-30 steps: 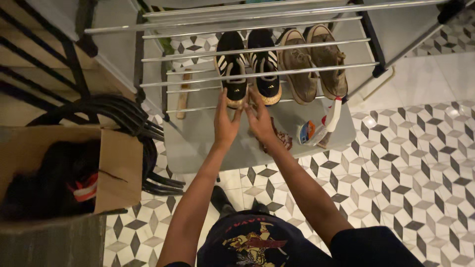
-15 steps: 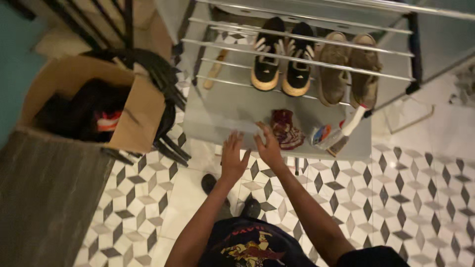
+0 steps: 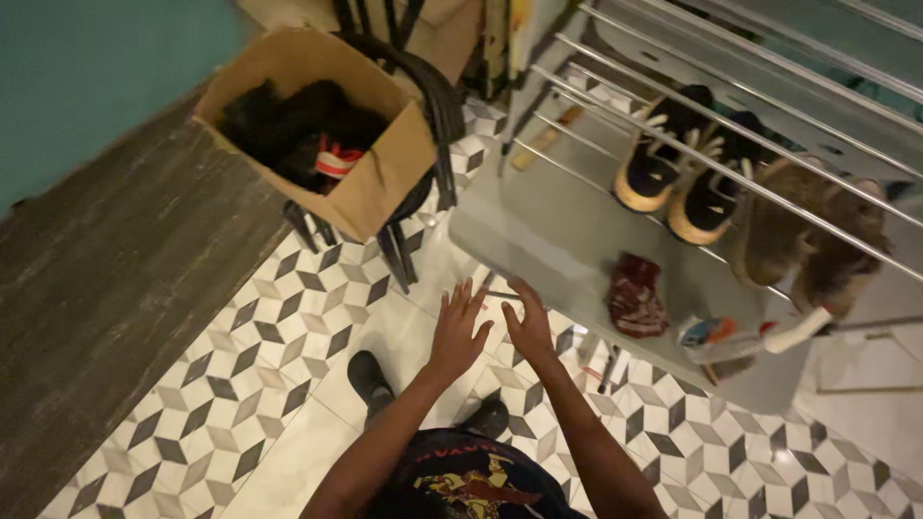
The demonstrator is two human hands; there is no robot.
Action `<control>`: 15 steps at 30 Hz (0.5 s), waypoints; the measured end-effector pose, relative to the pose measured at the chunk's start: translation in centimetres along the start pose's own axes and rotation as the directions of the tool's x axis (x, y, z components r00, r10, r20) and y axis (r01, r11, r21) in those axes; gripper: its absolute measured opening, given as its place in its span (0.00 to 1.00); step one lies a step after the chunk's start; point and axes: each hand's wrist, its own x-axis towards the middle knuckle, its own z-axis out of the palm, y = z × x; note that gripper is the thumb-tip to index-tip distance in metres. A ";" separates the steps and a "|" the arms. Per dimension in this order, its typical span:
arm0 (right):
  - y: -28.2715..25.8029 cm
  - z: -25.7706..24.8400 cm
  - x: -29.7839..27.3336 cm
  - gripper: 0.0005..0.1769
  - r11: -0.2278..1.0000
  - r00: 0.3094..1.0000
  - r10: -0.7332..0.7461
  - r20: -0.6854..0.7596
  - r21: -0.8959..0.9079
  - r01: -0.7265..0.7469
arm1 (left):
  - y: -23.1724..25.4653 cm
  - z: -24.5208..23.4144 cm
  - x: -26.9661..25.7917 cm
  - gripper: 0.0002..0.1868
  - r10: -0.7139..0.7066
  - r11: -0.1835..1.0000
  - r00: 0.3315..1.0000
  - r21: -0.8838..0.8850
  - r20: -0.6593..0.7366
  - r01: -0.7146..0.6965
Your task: The person cleans a black sneaker with white stripes by spraying it with a cleaning solution, scrubbing with a brush, and wiping with a cloth. They then place the shoe on a metal rack and repeat the process on a second black sneaker with red accents.
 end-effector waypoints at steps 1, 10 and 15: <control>-0.5 0.8 0.5 0.25 1.000 1.000 -0.015 0.010 -0.009 0.015 | -0.8 -0.8 0.2 0.34 -0.014 1.000 1.000 -0.005 -0.003 0.014; -9.4 9.9 6.8 0.24 0.972 0.974 0.195 0.119 0.111 -0.208 | -9.9 -10.4 2.2 0.33 0.035 0.999 0.986 -0.001 -0.164 -0.035; -13.1 14.6 10.8 0.23 0.992 0.994 -0.096 0.052 -0.073 0.099 | -15.2 -15.7 4.8 0.34 0.080 0.997 0.980 0.023 -0.183 -0.077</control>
